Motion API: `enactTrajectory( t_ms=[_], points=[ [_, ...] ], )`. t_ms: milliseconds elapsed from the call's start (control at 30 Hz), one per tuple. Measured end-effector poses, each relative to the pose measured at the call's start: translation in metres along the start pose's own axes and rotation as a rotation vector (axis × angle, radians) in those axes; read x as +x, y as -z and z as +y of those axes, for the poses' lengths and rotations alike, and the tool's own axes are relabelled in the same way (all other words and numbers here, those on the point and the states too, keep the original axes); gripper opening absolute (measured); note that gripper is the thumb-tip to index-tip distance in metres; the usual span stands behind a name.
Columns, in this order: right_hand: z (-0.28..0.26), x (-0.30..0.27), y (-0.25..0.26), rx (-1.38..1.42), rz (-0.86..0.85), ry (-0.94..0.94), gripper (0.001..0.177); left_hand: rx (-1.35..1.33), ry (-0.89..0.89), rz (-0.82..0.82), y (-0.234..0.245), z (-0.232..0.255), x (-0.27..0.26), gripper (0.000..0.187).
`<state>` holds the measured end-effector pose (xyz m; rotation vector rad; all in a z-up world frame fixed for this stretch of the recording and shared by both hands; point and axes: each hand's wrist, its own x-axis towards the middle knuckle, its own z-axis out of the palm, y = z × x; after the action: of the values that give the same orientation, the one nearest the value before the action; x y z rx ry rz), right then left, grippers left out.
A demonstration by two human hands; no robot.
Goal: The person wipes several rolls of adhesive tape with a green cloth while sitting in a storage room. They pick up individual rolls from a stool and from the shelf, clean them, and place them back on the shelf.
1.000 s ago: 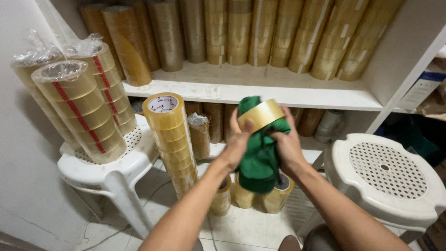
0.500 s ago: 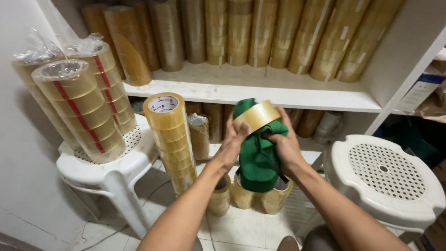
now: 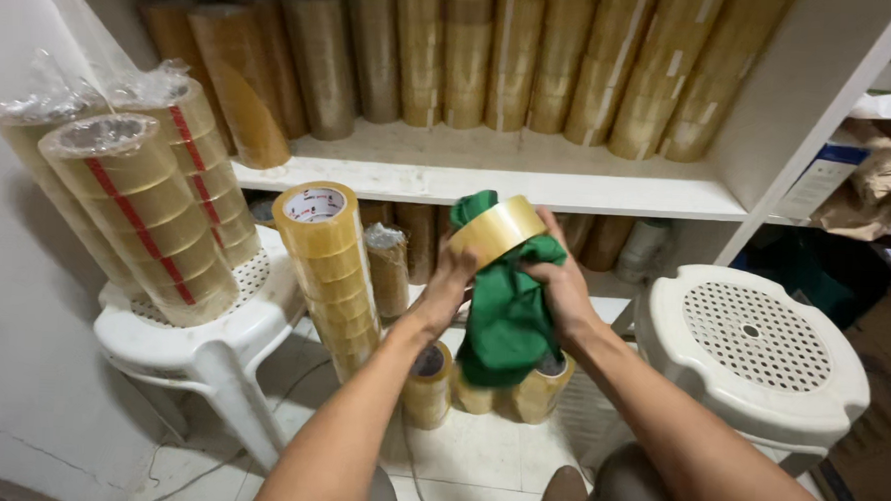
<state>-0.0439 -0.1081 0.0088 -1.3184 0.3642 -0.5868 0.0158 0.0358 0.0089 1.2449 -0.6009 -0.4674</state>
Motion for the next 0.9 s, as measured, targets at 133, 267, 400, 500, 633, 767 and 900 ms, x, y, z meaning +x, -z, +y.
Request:
enactTrajectory(
  t_ms=[133,267,400,500,633,767,900],
  points=[
    [0.036,0.023,0.023,-0.142,0.079,-0.118,0.042,0.353,0.01,0.002,0.015,-0.004,0.016,0.088],
    [0.003,0.018,0.012,0.057,0.101,-0.1,0.061,0.338,0.123,0.07,0.023,-0.03,0.026,0.062],
    [0.009,-0.003,-0.002,-0.061,-0.095,0.131,0.102,-0.237,0.013,0.138,-0.002,-0.014,0.012,0.107],
    [-0.004,0.003,-0.009,-0.049,-0.021,0.016,0.083,-0.182,0.032,0.181,-0.005,-0.022,0.015,0.1],
    [0.026,0.04,0.023,-0.095,0.141,-0.075,0.057,-0.019,0.005,0.168,0.018,-0.045,0.037,0.072],
    [0.027,0.027,0.021,-0.038,-0.125,0.276,0.098,-0.181,0.071,0.133,-0.004,-0.016,0.015,0.1],
    [0.016,0.013,0.021,-0.124,-0.154,0.159,0.101,-0.115,0.137,0.138,-0.024,0.028,-0.002,0.108]
  ],
)
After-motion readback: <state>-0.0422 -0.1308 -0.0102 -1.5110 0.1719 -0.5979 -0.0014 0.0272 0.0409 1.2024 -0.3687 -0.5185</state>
